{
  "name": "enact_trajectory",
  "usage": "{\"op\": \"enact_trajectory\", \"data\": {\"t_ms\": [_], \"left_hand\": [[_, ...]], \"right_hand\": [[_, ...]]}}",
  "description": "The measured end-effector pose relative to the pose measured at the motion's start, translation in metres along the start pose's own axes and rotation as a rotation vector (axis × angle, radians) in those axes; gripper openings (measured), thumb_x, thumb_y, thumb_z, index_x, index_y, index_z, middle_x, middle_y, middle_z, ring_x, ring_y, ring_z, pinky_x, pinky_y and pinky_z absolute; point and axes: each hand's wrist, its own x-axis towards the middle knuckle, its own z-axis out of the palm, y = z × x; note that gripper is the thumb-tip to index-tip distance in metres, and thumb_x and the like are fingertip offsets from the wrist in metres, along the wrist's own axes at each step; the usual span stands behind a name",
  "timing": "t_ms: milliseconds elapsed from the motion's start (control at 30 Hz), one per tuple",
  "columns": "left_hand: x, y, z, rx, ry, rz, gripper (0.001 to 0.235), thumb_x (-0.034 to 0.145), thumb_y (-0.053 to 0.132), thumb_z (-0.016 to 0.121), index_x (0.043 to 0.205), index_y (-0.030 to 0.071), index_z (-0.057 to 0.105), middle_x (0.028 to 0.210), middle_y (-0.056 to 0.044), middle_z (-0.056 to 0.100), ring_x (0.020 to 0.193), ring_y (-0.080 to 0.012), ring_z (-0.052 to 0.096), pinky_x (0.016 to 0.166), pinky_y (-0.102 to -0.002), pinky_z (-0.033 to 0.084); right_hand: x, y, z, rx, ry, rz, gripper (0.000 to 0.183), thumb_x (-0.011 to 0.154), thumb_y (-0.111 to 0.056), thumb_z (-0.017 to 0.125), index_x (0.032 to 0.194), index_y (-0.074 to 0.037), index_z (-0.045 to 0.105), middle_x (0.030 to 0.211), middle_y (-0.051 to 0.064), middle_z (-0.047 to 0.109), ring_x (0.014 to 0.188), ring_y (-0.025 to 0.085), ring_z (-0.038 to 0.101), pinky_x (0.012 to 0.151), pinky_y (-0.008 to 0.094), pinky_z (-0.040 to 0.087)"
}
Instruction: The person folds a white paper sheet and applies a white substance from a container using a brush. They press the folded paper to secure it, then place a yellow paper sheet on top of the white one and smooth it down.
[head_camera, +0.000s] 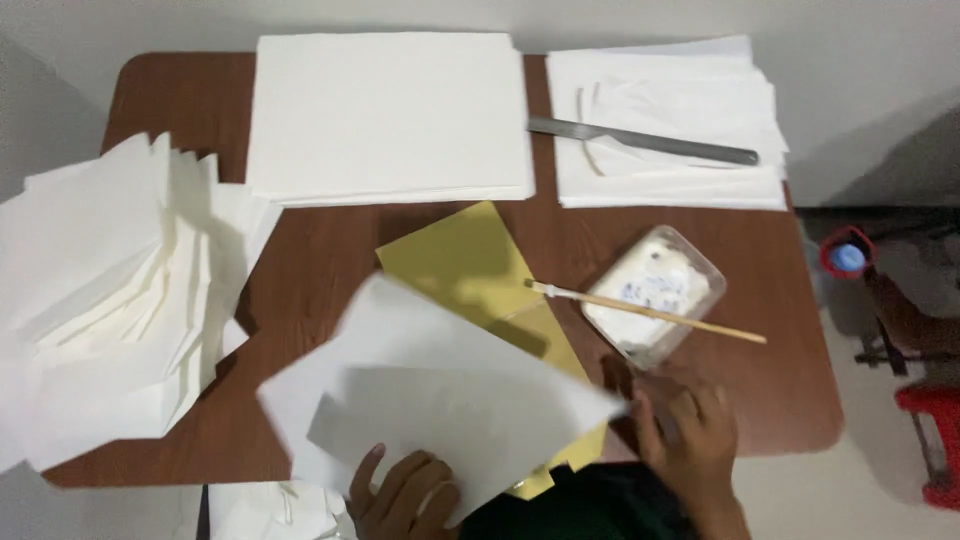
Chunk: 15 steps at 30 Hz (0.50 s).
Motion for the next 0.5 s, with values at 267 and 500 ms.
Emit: {"op": "enact_trajectory", "data": {"t_ms": [267, 500], "left_hand": [[-0.057, -0.007, -0.020, 0.022, -0.340, -0.299, 0.012, 0.066, 0.024, 0.074, 0.077, 0.027, 0.069, 0.083, 0.007, 0.070, 0.081, -0.0188, 0.070, 0.106, -0.052, 0.042], [-0.093, -0.060, -0.036, 0.125, -0.382, -0.144, 0.018, 0.078, 0.035, 0.061, 0.082, 0.027, 0.076, 0.076, 0.005, 0.069, 0.075, -0.0177, 0.067, 0.106, -0.052, 0.043]], "right_hand": [[0.004, 0.003, 0.004, -0.100, -0.136, 0.341, 0.038, 0.091, -0.045, 0.072, 0.119, -0.019, 0.075, 0.080, -0.002, 0.075, 0.069, 0.021, 0.070, 0.052, 0.038, 0.052], [0.006, 0.013, 0.002, 0.064, 0.183, 0.212, 0.013, 0.093, -0.014, 0.078, 0.105, -0.009, 0.080, 0.098, 0.007, 0.077, 0.087, 0.021, 0.073, 0.069, 0.031, 0.056]]}}
